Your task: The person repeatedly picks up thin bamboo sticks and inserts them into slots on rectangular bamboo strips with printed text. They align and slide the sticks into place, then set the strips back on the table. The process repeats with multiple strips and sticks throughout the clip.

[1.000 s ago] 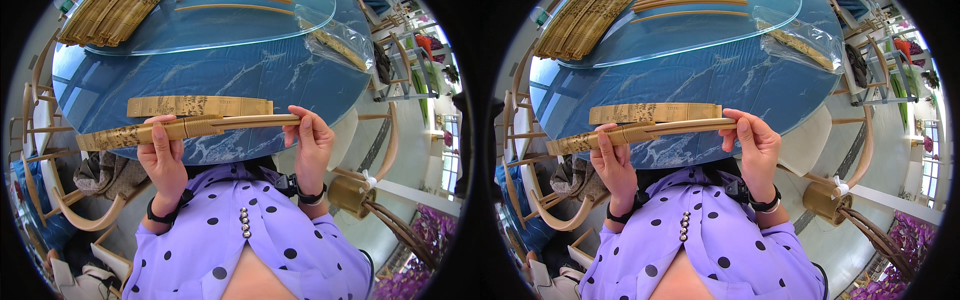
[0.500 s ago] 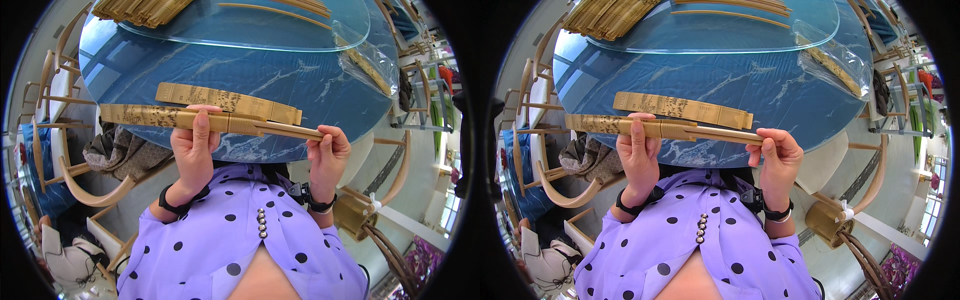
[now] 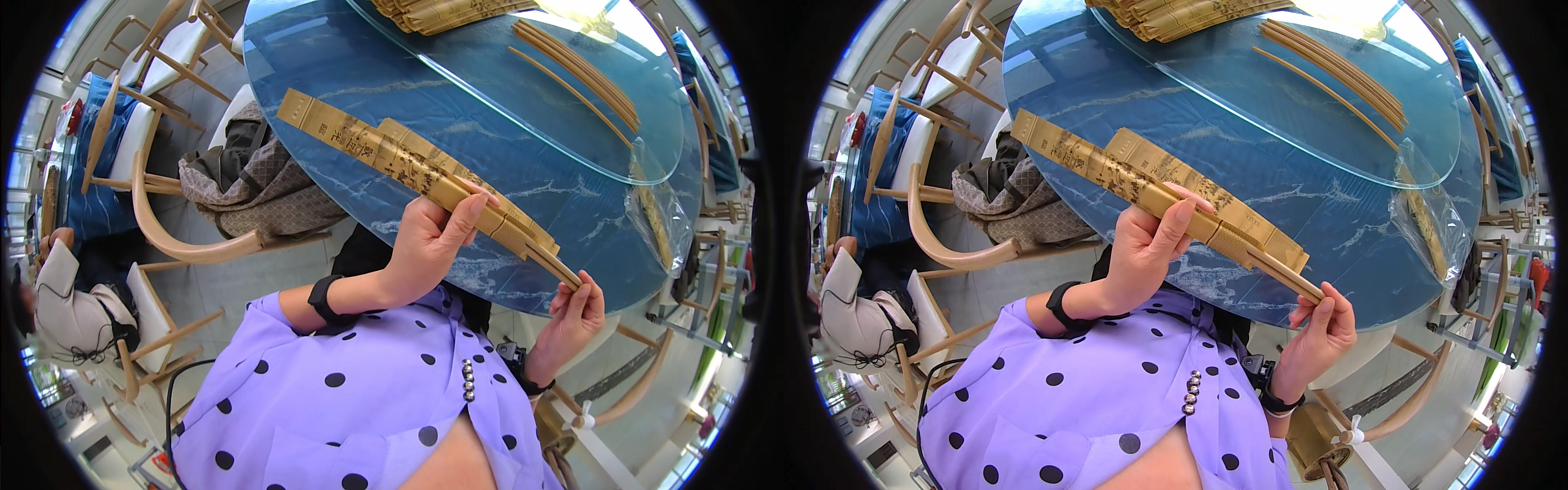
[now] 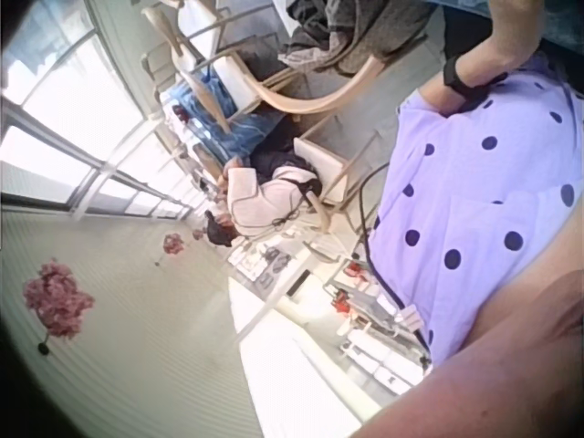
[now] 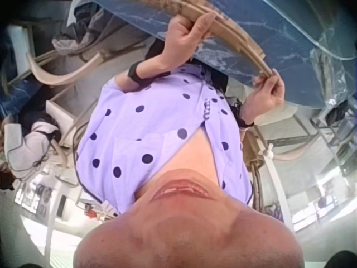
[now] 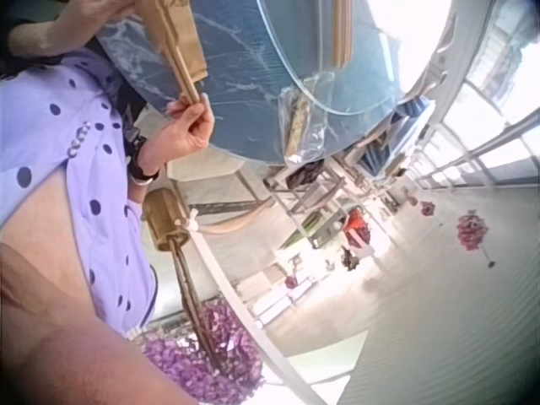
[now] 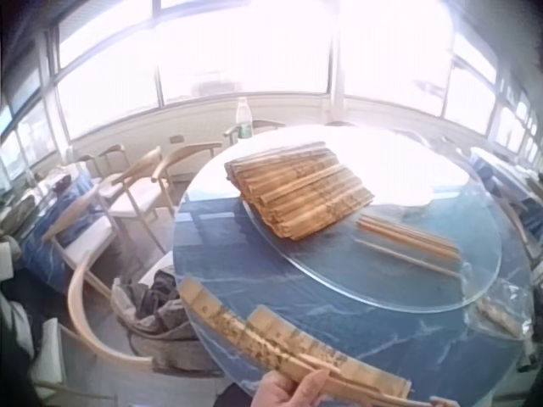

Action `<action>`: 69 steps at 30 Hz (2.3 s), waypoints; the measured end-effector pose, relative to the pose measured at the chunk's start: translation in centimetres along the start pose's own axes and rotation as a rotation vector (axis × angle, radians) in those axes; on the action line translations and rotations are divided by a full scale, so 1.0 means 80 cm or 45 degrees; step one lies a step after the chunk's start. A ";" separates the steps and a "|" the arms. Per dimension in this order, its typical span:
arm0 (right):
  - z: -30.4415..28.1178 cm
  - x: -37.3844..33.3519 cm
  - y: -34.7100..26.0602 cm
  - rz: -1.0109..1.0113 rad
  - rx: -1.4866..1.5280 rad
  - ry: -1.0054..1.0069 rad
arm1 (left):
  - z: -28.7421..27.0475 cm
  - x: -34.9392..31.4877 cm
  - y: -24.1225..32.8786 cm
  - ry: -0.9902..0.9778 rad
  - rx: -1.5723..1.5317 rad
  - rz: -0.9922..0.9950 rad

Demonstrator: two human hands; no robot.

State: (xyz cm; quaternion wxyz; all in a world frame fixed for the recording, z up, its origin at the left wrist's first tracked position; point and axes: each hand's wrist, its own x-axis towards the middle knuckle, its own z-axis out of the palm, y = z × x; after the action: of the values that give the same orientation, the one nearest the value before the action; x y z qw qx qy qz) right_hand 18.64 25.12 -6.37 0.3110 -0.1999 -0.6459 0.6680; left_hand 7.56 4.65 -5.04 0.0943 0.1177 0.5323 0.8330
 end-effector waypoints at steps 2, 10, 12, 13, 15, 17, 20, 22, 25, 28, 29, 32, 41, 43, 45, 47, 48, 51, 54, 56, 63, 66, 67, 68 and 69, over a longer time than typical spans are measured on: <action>-0.002 0.001 0.000 -0.020 0.010 -0.005 | 0.002 0.003 0.000 0.027 0.029 0.029; 0.010 -0.007 -0.020 0.040 0.036 -0.227 | -0.017 0.010 0.005 0.075 0.021 0.076; 0.012 -0.013 -0.028 0.081 0.036 -0.253 | -0.014 0.012 0.005 0.224 -0.001 0.104; 0.014 -0.016 -0.030 0.102 0.038 -0.276 | -0.014 0.014 0.003 0.244 0.023 0.149; 0.016 -0.023 -0.029 0.190 0.080 -0.354 | -0.016 0.020 -0.004 0.290 0.072 0.245; 0.020 -0.030 -0.032 0.363 0.077 -0.473 | -0.020 0.026 -0.003 0.313 0.150 0.290; 0.021 -0.036 -0.028 0.438 0.098 -0.642 | -0.025 0.033 -0.011 0.363 0.201 0.366; 0.026 -0.038 -0.029 0.394 0.056 -0.671 | -0.023 0.034 -0.017 0.447 0.162 0.361; 0.030 -0.040 -0.033 0.349 0.041 -0.670 | -0.014 0.029 -0.014 0.482 0.221 0.472; 0.026 -0.039 -0.033 0.316 0.078 -0.690 | -0.013 0.028 -0.019 0.453 0.194 0.528; 0.027 -0.040 -0.034 0.313 0.084 -0.679 | -0.014 0.026 -0.022 0.443 0.247 0.531; 0.032 -0.041 -0.036 0.294 0.078 -0.690 | -0.014 0.021 -0.031 0.372 0.323 0.477; 0.039 -0.038 -0.036 0.212 -0.088 -0.788 | -0.016 0.032 -0.006 0.191 0.232 0.173; 0.038 -0.032 -0.036 -0.174 -0.350 -0.803 | -0.015 0.039 -0.003 0.219 0.177 0.167; 0.041 -0.026 -0.032 -0.550 -0.435 -0.845 | -0.021 0.039 0.003 0.196 0.171 0.114; 0.045 -0.023 -0.033 -0.834 -0.540 -0.877 | -0.018 0.039 0.000 0.192 0.156 0.107; 0.046 -0.024 -0.033 -0.828 -0.524 -0.879 | -0.017 0.037 0.000 0.196 0.152 0.103; 0.045 -0.022 -0.036 -1.002 -0.670 -0.893 | -0.016 0.036 -0.002 0.214 0.167 0.093; 0.047 -0.021 -0.035 -1.060 -0.677 -0.877 | -0.016 0.037 0.001 0.177 0.174 0.084; 0.048 -0.021 -0.035 -1.073 -0.689 -0.891 | -0.013 0.035 0.001 0.136 0.160 0.057; 0.050 -0.020 -0.036 -1.073 -0.706 -0.875 | -0.016 0.033 -0.005 0.159 0.180 0.025; 0.053 -0.018 -0.034 -1.078 -0.697 -0.866 | -0.018 0.033 -0.005 0.141 0.183 0.009; 0.055 -0.017 -0.034 -1.084 -0.691 -0.864 | -0.017 0.031 -0.005 0.136 0.167 0.001; 0.055 -0.018 -0.035 -1.082 -0.692 -0.855 | -0.015 0.029 -0.005 0.149 0.175 0.001; 0.058 -0.017 -0.037 -1.089 -0.692 -0.842 | -0.012 0.030 -0.003 0.158 0.185 0.010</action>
State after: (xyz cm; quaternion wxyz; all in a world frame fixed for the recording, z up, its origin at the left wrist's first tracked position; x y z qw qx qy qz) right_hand 17.04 20.70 -3.22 0.2724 0.2235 -0.8789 0.3215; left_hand 4.99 4.62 -5.43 0.0490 0.0746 0.5956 0.7983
